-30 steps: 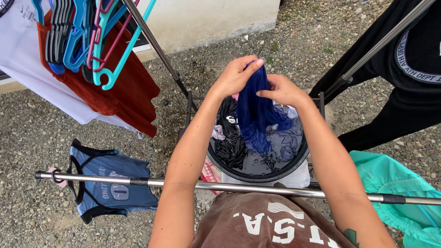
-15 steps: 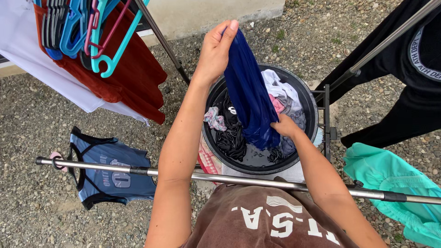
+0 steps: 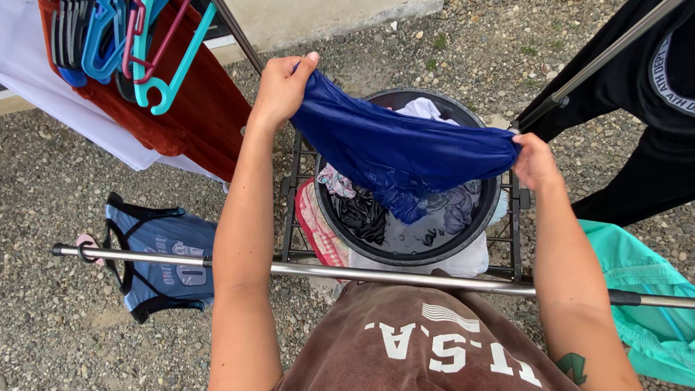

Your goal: The person hand-washes clothes in a plastic tub, rinses and wrings a blue shirt, and hangs items on a drying rack using hangers.

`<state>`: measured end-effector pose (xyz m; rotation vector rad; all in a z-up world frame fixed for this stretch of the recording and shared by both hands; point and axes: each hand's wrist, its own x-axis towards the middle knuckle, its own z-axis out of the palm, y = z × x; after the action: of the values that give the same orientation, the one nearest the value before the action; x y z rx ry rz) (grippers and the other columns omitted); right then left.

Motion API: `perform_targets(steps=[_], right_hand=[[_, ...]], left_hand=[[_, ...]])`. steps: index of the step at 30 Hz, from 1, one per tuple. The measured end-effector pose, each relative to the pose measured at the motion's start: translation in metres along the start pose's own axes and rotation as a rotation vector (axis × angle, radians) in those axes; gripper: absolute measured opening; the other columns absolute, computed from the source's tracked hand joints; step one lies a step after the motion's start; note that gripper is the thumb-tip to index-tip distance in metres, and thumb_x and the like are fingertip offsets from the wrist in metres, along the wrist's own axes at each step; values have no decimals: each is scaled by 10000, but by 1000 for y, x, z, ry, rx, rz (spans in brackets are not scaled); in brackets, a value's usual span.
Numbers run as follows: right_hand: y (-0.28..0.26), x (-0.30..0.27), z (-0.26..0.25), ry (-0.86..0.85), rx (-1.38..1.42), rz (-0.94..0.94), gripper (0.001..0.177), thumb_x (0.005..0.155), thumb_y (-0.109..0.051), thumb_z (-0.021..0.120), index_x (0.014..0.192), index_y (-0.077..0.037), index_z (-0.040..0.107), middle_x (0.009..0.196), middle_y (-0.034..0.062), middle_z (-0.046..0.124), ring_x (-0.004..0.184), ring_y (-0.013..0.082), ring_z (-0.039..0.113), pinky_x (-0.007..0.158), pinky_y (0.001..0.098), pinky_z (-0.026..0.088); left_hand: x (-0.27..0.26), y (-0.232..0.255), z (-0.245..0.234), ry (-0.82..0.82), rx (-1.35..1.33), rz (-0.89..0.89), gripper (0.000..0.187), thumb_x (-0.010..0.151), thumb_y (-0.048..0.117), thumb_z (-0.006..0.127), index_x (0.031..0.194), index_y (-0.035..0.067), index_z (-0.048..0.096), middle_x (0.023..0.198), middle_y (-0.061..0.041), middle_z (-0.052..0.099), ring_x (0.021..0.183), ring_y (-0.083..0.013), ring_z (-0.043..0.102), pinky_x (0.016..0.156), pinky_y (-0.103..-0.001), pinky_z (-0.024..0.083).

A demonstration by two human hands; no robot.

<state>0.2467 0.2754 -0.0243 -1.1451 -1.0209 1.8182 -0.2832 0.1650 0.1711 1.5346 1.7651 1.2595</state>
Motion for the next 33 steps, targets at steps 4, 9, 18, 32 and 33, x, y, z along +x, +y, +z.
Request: perform_targets(steps=[4,9,18,32,33], right_hand=[[-20,-8,32,86,-824,102,311,944,-308,695,1136,-80,784,1016,89,737,869,207,620,729,360,490],[-51,-32,147,-222,-766,-33,317,878,-273,792,1050,-15,723,944,122,762,823,172,736,735,320,579],[-98,-40,241,-21,-461,-539,189,1010,-101,665,1189,-42,658,989,9,668,848,84,597,705,273,488],[-172,-78,246,-156,-285,-851,397,930,-22,661,1324,-16,611,1154,45,686,1018,120,649,941,294,542],[-175,-80,247,-20,-504,-979,410,908,-15,658,1314,-8,598,1115,64,695,974,142,650,901,313,544]], left_hand=[[-5,7,26,-46,-484,-151,372,1026,338,625,876,22,753,737,4,711,611,-79,611,595,-286,512],[-12,34,118,-266,-886,-330,315,990,259,646,1140,-10,707,931,-78,723,756,-178,651,624,-362,534],[-16,67,178,36,-506,242,474,976,106,642,1441,48,573,1441,-134,559,1250,-227,638,922,-308,630],[-6,148,136,47,-81,715,587,1076,50,639,1605,75,387,1251,-168,578,1105,-317,644,1002,-301,545],[-3,158,134,57,-78,740,566,1087,32,616,1604,78,390,1240,-165,575,1114,-328,646,1000,-303,550]])
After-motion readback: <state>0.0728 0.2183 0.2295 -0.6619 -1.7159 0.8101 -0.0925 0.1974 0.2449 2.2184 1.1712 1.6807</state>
